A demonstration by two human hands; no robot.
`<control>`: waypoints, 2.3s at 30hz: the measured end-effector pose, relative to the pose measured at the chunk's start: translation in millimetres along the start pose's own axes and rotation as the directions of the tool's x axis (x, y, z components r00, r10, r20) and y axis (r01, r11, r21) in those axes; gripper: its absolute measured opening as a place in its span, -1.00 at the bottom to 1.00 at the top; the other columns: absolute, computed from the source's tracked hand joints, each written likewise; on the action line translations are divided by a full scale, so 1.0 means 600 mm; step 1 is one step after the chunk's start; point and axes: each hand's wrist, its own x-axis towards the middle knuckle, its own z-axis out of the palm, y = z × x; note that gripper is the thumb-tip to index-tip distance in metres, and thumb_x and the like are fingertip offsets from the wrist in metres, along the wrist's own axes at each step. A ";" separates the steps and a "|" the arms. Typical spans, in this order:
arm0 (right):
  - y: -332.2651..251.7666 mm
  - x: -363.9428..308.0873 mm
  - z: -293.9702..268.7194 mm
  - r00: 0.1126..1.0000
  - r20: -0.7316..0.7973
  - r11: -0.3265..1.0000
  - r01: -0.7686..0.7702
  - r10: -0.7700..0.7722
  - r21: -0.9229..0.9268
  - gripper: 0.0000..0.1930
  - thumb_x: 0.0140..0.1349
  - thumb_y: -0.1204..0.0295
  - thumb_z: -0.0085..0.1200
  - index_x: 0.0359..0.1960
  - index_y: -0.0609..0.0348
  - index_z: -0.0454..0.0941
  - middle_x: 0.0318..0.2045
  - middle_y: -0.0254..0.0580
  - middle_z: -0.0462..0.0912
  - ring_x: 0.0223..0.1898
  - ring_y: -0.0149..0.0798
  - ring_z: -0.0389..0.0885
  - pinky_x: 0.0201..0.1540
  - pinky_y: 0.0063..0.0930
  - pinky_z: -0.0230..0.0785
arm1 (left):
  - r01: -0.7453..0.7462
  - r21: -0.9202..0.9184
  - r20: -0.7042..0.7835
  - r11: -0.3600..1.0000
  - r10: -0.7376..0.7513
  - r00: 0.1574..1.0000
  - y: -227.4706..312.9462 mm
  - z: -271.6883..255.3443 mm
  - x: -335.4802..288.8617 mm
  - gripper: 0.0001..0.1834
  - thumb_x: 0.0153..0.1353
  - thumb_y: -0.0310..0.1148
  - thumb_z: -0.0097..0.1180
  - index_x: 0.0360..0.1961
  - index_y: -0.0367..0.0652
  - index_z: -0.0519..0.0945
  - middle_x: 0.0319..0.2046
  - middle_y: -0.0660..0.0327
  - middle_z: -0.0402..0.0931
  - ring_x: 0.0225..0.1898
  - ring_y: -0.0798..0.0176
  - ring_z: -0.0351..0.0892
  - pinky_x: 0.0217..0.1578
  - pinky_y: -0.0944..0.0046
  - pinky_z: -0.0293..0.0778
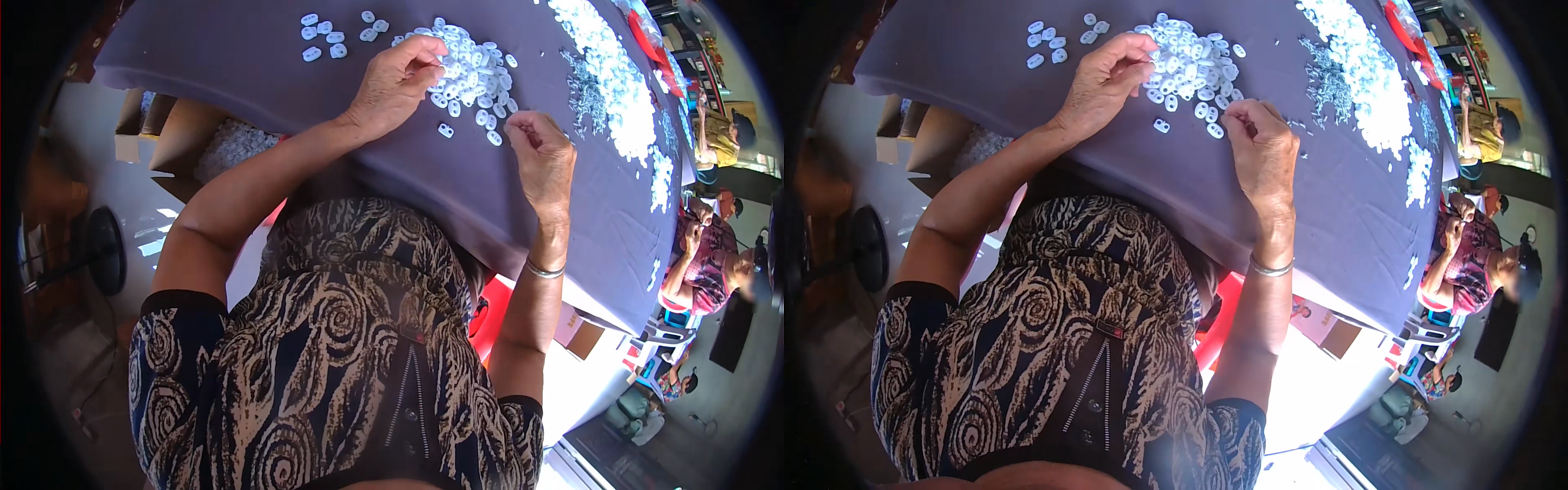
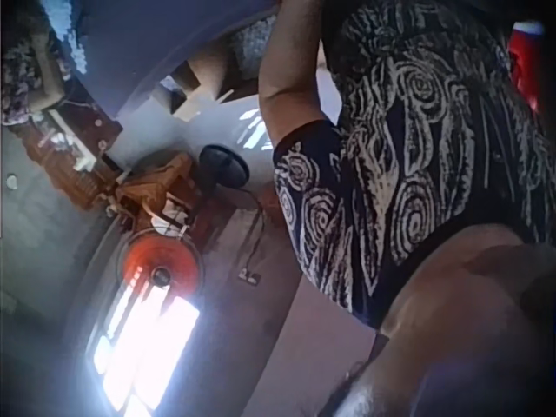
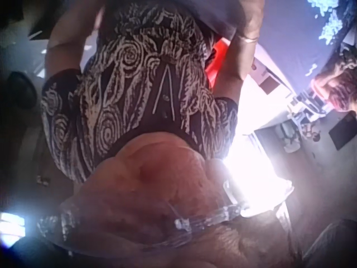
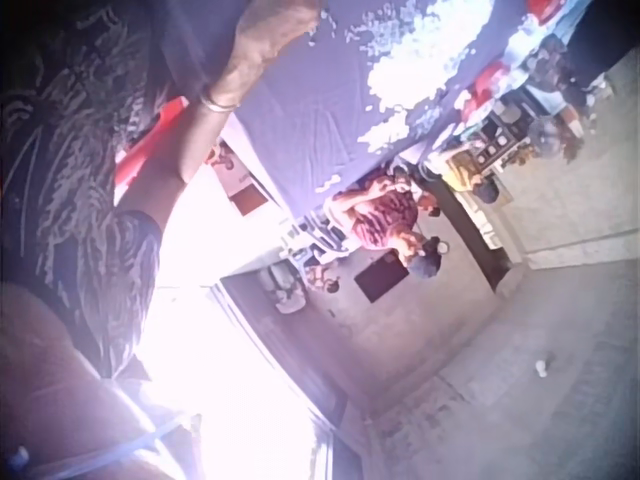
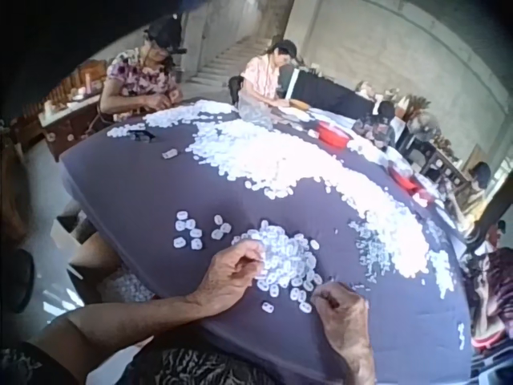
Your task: Inspecting and sorting small white plastic components on a table using a thin metal tool.
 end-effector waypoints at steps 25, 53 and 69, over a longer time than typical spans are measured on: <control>-0.004 -0.020 0.008 0.987 0.158 0.993 0.060 -0.043 -0.102 -0.84 0.00 0.61 0.18 -0.34 0.25 0.52 -0.54 -0.30 0.49 -0.58 -0.50 0.40 -0.48 -0.56 0.30 | 0.052 -0.081 0.110 0.995 -0.043 0.993 0.023 0.024 -0.024 -0.73 0.24 -0.54 0.00 -0.02 -0.18 0.44 -0.40 0.34 0.47 -0.47 0.54 0.38 -0.45 0.52 0.36; -0.017 -0.021 0.031 0.994 0.039 0.849 -0.107 0.102 0.517 -0.92 0.15 0.60 0.14 -0.30 0.27 0.56 -0.43 -0.45 0.56 -0.39 -0.61 0.41 -0.30 -0.71 0.32 | 0.102 -0.081 0.254 0.992 -0.078 0.964 0.038 0.051 -0.053 -0.67 0.16 -0.58 0.03 -0.02 -0.24 0.38 -0.47 0.28 0.49 -0.43 0.48 0.47 -0.34 0.44 0.44; -0.013 -0.020 0.034 0.998 0.022 0.854 -0.064 0.061 0.517 -0.92 0.14 0.62 0.14 -0.31 0.28 0.56 -0.40 -0.42 0.56 -0.37 -0.59 0.44 -0.28 -0.70 0.34 | 0.107 -0.049 0.258 0.993 -0.091 0.962 0.045 0.049 -0.053 -0.68 0.16 -0.58 0.03 -0.03 -0.25 0.38 -0.48 0.28 0.49 -0.41 0.47 0.47 -0.33 0.42 0.44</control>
